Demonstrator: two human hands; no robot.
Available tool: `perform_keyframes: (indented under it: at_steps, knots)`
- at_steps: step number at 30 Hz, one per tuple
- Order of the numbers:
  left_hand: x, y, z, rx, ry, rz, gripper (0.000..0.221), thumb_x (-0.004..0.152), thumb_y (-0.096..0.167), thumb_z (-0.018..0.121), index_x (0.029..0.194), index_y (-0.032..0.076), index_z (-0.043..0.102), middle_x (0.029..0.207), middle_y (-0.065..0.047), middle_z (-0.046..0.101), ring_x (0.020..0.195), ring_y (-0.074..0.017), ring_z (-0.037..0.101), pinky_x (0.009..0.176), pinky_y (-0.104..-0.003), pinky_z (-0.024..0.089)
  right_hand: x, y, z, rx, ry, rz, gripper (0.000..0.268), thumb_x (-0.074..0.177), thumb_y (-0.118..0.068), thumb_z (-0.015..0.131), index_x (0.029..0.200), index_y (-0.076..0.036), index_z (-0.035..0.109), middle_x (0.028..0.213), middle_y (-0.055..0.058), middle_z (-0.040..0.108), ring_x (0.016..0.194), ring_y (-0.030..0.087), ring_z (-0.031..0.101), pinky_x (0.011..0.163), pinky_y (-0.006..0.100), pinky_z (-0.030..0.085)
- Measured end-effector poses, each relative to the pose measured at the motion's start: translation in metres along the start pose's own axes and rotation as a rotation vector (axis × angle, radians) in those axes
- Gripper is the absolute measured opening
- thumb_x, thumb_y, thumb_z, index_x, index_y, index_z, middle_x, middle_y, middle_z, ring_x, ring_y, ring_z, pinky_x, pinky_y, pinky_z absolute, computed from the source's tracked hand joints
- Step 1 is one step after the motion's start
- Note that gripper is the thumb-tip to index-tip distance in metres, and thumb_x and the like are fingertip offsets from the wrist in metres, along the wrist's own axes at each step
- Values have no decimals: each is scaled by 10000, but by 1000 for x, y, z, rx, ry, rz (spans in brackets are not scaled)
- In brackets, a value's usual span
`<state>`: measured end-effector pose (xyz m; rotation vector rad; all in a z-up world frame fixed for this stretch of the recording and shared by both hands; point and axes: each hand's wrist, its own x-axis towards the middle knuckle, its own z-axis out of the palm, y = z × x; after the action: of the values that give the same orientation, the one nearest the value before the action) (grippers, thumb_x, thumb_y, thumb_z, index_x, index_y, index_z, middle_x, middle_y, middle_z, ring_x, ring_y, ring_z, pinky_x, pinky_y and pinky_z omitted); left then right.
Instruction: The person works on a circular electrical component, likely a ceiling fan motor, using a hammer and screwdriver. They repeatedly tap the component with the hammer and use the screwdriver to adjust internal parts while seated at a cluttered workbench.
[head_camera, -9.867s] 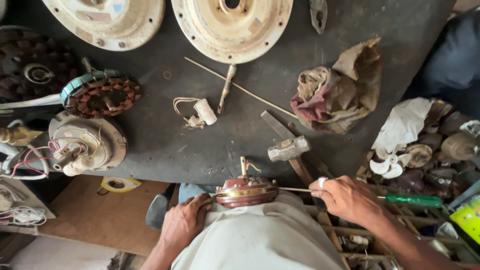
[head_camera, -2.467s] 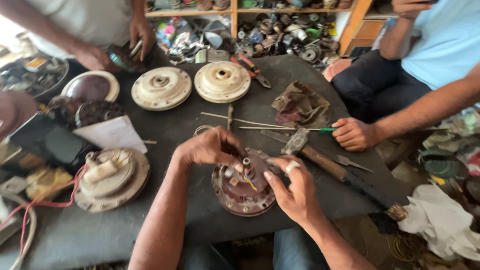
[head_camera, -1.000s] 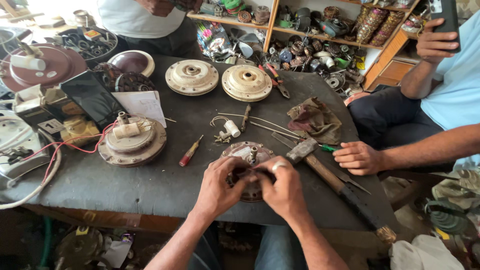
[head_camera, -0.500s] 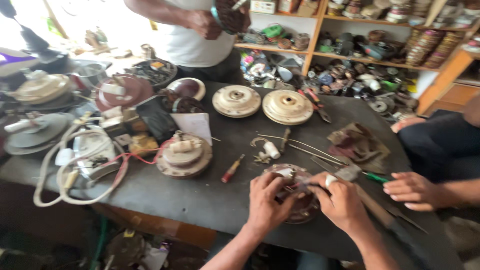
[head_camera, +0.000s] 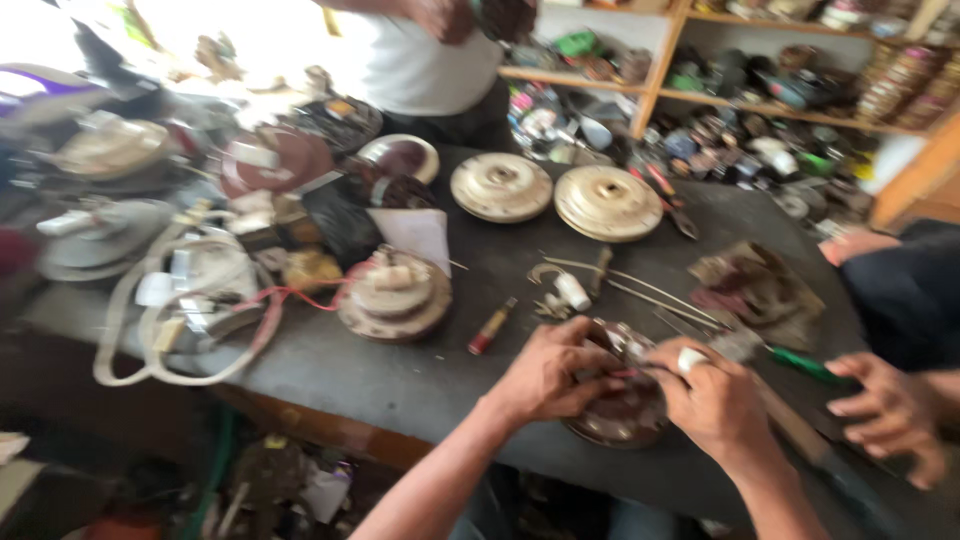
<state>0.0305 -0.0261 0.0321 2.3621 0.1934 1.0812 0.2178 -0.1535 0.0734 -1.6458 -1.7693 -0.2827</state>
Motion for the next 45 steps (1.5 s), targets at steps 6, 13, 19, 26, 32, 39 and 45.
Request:
perform_keyframes:
  at_steps: [6, 13, 19, 26, 32, 39, 45]
  knots:
    - [-4, 15, -3, 254, 47, 102, 292, 782, 180, 764, 1072, 216, 770, 1178, -98, 686, 1029, -258, 660, 872, -411, 429, -4, 0, -19, 88, -145, -33, 185, 800, 3, 693, 943, -93, 762, 986, 60, 754, 873, 274, 759, 718, 352, 596]
    - [0, 18, 11, 202, 58, 57, 177, 834, 198, 765, 997, 143, 720, 1136, -30, 707, 1067, -259, 675, 926, -413, 471, 16, -16, -32, 3, 65, -202, 152, 850, -8, 664, 952, -81, 751, 956, 64, 733, 844, 274, 742, 755, 353, 582]
    - [-14, 27, 23, 165, 313, -5, 204, 824, 186, 783, 1027, 169, 776, 1135, -47, 715, 1072, -260, 671, 963, -405, 476, 18, 18, -42, 85, 43, 273, 146, 938, -146, 680, 1030, -61, 756, 962, 121, 755, 876, 271, 742, 791, 345, 568]
    - [-10, 8, 7, 116, 99, -73, 198, 831, 224, 805, 1025, 188, 807, 1079, -19, 734, 1008, -239, 670, 969, -422, 438, -41, 52, 43, 374, -124, 529, 412, 1054, -323, 589, 1352, -44, 636, 1244, 151, 715, 1128, 286, 672, 929, 428, 515]
    - [-7, -5, -2, 58, 42, -43, 191, 766, 217, 806, 954, 186, 812, 1054, 4, 763, 1027, -197, 698, 1073, -477, 398, -67, 21, 41, 941, -64, 1200, 494, 923, -316, 587, 1357, -180, 394, 995, 199, 718, 666, 288, 732, 534, 410, 614]
    - [-21, 11, 18, 59, 205, -179, 209, 707, 178, 800, 914, 157, 796, 1052, -12, 761, 1039, -217, 701, 1071, -463, 421, -78, -17, 38, 992, 16, 1253, 457, 920, -276, 606, 1259, -173, 317, 965, 223, 715, 592, 306, 729, 518, 413, 604]
    - [-20, 9, 29, -21, 308, -227, 172, 695, 163, 771, 839, 85, 718, 1028, -46, 749, 1006, -277, 684, 960, -400, 481, -82, -21, 39, 984, 37, 1215, 484, 898, -274, 627, 1253, -178, 312, 959, 219, 704, 614, 301, 741, 533, 414, 621]
